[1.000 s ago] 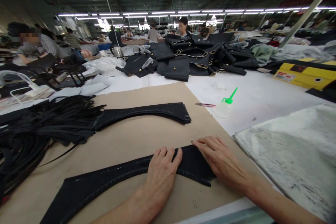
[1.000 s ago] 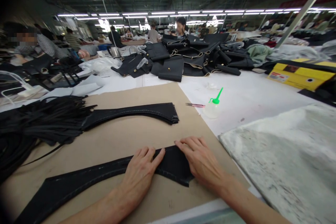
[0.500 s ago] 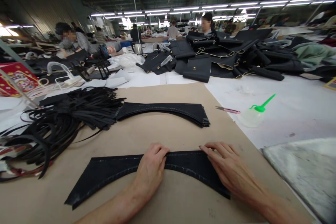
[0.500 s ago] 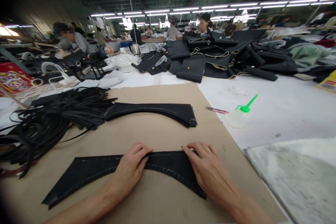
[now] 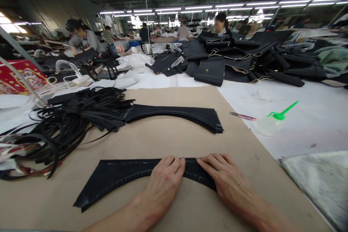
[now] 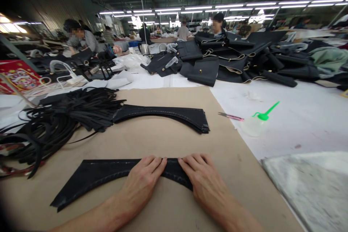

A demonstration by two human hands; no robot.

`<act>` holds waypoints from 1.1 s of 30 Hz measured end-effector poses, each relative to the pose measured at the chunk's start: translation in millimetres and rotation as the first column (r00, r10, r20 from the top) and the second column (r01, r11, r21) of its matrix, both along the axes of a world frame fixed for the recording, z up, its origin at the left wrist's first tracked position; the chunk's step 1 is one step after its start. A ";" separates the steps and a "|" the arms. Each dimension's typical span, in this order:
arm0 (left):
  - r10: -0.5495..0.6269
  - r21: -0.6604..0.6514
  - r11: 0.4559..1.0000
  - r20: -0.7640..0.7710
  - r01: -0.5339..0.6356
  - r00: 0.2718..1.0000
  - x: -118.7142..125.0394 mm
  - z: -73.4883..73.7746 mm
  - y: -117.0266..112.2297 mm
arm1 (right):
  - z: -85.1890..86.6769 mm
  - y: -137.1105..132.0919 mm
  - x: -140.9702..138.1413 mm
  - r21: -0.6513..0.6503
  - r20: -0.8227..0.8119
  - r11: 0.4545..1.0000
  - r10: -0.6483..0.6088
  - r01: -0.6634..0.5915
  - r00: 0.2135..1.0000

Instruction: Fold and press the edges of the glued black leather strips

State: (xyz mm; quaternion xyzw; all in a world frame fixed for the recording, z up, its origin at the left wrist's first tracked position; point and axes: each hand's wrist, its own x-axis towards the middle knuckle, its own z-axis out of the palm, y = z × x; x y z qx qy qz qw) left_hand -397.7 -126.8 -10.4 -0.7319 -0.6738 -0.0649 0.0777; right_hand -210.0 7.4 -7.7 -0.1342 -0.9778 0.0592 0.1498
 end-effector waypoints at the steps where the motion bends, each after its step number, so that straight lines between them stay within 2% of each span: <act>1: 0.000 0.001 1.000 -0.007 0.000 1.000 0.1 0.2 -0.3 | 0.7 4.5 7.3 0.014 0.007 1.000 -0.020 0.020 1.000; 4: 0.004 0.002 1.000 -0.029 -0.004 1.000 1.4 1.3 -0.8 | 6.6 13.4 21.7 0.071 0.029 0.995 -0.073 0.071 0.997; 6: 0.017 -0.004 1.000 -0.037 -0.017 0.999 3.0 2.3 -0.4 | 11.2 12.0 20.9 0.087 0.029 0.992 -0.092 0.090 0.995; 9: 0.036 -0.023 0.999 -0.027 -0.037 0.999 5.6 3.4 1.3 | 14.3 0.6 5.5 0.060 0.014 0.995 -0.080 0.079 0.997; 13: 0.039 -0.054 0.998 -0.003 -0.039 0.999 7.7 4.7 1.2 | 9.2 -11.1 -12.5 0.007 0.025 0.999 -0.041 0.041 0.999; 15: 0.036 -0.060 0.998 0.041 -0.033 0.999 6.8 6.6 -3.4 | 4.2 -8.2 -8.3 0.025 0.015 0.999 -0.044 0.043 0.999; 18: 0.037 -0.046 0.999 0.206 -0.028 0.978 -1.7 11.4 -17.3 | -5.0 7.6 13.5 0.120 -0.037 0.990 -0.073 0.077 0.997; 20: 0.091 -0.009 0.996 0.330 -0.094 0.940 -16.5 14.8 -31.5 | -12.1 22.0 31.1 0.187 -0.066 0.977 -0.089 0.100 0.994; 22: 0.219 0.031 0.967 0.404 -0.252 0.888 -40.2 17.3 -50.6 | -19.0 34.4 45.7 0.208 -0.077 0.972 -0.096 0.110 0.992; 25: 0.465 -0.002 0.858 0.428 -0.514 0.775 -85.6 20.1 -84.7 | -25.1 44.8 57.1 0.150 -0.080 0.976 -0.147 0.158 0.986; 27: 0.598 -0.094 0.783 0.388 -0.615 0.701 -113.2 22.8 -104.7 | -23.9 48.5 57.2 0.097 -0.083 0.975 -0.195 0.202 0.977; 29: 0.666 -0.181 0.739 0.343 -0.649 0.663 -132.2 27.2 -117.5 | -17.3 52.3 53.1 0.031 -0.067 0.976 -0.213 0.215 0.975; 33: 0.698 -0.336 0.715 0.309 -0.613 0.645 -146.0 38.3 -120.8 | 7.3 60.5 40.5 -0.209 0.100 0.959 -0.172 0.190 0.980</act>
